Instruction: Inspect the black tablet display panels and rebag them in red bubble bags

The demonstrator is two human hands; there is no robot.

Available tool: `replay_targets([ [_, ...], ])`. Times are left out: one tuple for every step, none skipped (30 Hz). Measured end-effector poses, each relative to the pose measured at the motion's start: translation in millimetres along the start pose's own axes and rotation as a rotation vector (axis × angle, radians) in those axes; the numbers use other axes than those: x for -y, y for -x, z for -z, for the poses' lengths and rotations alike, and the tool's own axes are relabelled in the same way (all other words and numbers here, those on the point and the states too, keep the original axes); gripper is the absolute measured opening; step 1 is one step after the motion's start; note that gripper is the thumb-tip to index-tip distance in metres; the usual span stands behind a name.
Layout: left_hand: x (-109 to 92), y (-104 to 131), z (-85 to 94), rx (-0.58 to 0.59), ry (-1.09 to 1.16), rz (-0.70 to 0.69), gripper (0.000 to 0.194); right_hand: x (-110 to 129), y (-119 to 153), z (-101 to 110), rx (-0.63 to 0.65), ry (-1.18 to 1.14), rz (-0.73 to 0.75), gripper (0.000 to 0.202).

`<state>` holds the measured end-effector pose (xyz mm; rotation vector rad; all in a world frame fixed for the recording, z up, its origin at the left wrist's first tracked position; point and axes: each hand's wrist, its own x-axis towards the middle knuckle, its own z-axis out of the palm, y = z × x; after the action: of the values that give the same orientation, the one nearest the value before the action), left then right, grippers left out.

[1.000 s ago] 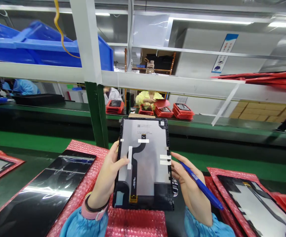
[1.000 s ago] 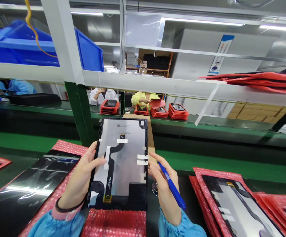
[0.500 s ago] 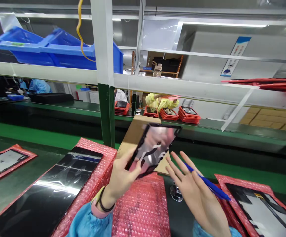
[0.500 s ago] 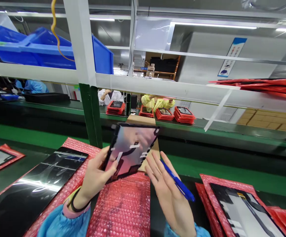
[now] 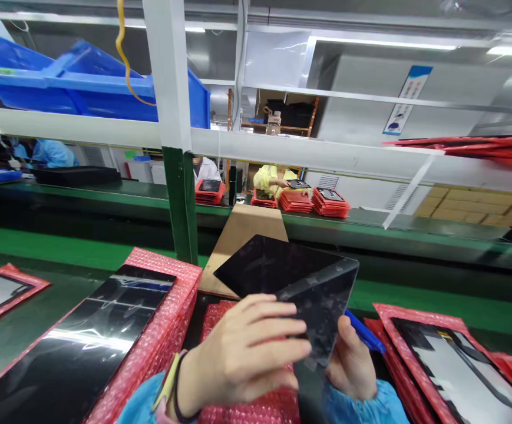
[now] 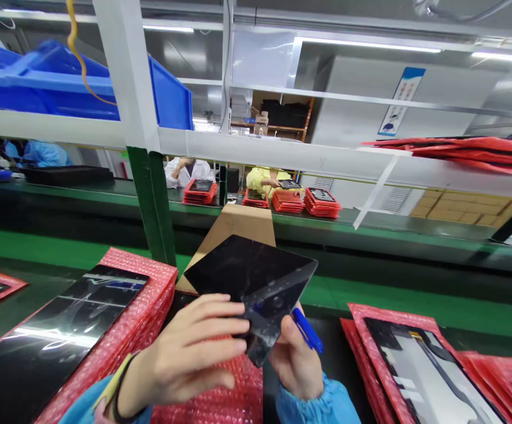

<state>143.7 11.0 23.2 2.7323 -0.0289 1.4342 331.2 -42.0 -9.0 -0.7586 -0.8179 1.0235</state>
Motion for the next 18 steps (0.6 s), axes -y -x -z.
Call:
replay_targets([
  [-5.7, -1.8, 0.3, -0.018, 0.014, -0.041, 0.024, -1.7, 2.2, -0.9, 0.001, -0.037, -0.034, 0.027],
  [-10.0, -2.7, 0.7, -0.04, 0.021, -0.061, 0.017, -3.0, 4.2, -1.5, 0.002, -0.077, -0.074, 0.028],
  [-12.6, -2.5, 1.3, -0.062, 0.024, -0.051, 0.015, -4.0, 5.9, -1.9, 0.008, -0.103, -0.106, 0.031],
  [-13.7, -1.4, 2.1, -0.09, 0.025, -0.003, 0.016, -4.5, 7.3, -2.0, 0.015, -0.104, -0.115, 0.034],
  [-13.7, 0.2, 3.2, -0.14, 0.027, 0.063, 0.017, -4.5, 8.5, -2.0, 0.026, -0.095, -0.122, 0.036],
  [-12.9, 1.9, 4.4, -0.199, 0.035, 0.142, 0.017, -4.1, 9.5, -1.8, 0.04, -0.085, -0.135, 0.037],
  [-11.8, 3.2, 5.8, -0.254, 0.046, 0.216, 0.015, -3.5, 10.5, -1.9, 0.051, -0.079, -0.148, 0.037],
  [-11.0, 3.8, 7.0, -0.283, 0.058, 0.264, 0.012, -2.9, 11.4, -2.3, 0.056, -0.079, -0.156, 0.036],
  [-10.7, 3.6, 8.1, -0.278, 0.068, 0.269, 0.007, -2.4, 12.2, -3.2, 0.053, -0.083, -0.153, 0.037],
  [-11.1, 2.5, 8.9, -0.248, 0.07, 0.232, 0.008, -2.1, 12.9, -4.5, 0.045, -0.086, -0.135, 0.039],
  [-12.0, 0.8, 9.4, -0.195, 0.065, 0.166, 0.016, -2.1, 13.5, -6.2, 0.034, -0.088, -0.112, 0.043],
  [-13.4, -1.2, 9.6, -0.137, 0.058, 0.095, 0.021, -2.5, 13.8, -8.0, 0.027, -0.087, -0.09, 0.048],
  [-15.0, -3.1, 9.7, -0.089, 0.057, 0.042, 0.022, -3.2, 13.9, -9.6, 0.026, -0.084, -0.077, 0.054],
  [-16.4, -4.4, 9.6, -0.053, 0.071, 0.016, 0.018, -4.0, 13.8, -10.6, 0.033, -0.08, -0.074, 0.059],
  [-17.6, -5.0, 9.4, -0.031, 0.091, 0.017, 0.014, -5.0, 13.6, -10.9, 0.045, -0.075, -0.075, 0.063],
  [-18.2, -4.5, 9.0, -0.021, 0.114, 0.039, 0.012, -6.0, 13.4, -10.3, 0.057, -0.069, -0.073, 0.065],
  [-18.3, -3.2, 8.2, -0.032, 0.134, 0.083, 0.012, -6.9, 13.2, -8.7, 0.065, -0.065, -0.067, 0.067],
  [-17.7, -1.2, 7.1, -0.058, 0.142, 0.151, 0.013, -7.7, 13.0, -6.3, 0.068, -0.057, -0.053, 0.068],
])
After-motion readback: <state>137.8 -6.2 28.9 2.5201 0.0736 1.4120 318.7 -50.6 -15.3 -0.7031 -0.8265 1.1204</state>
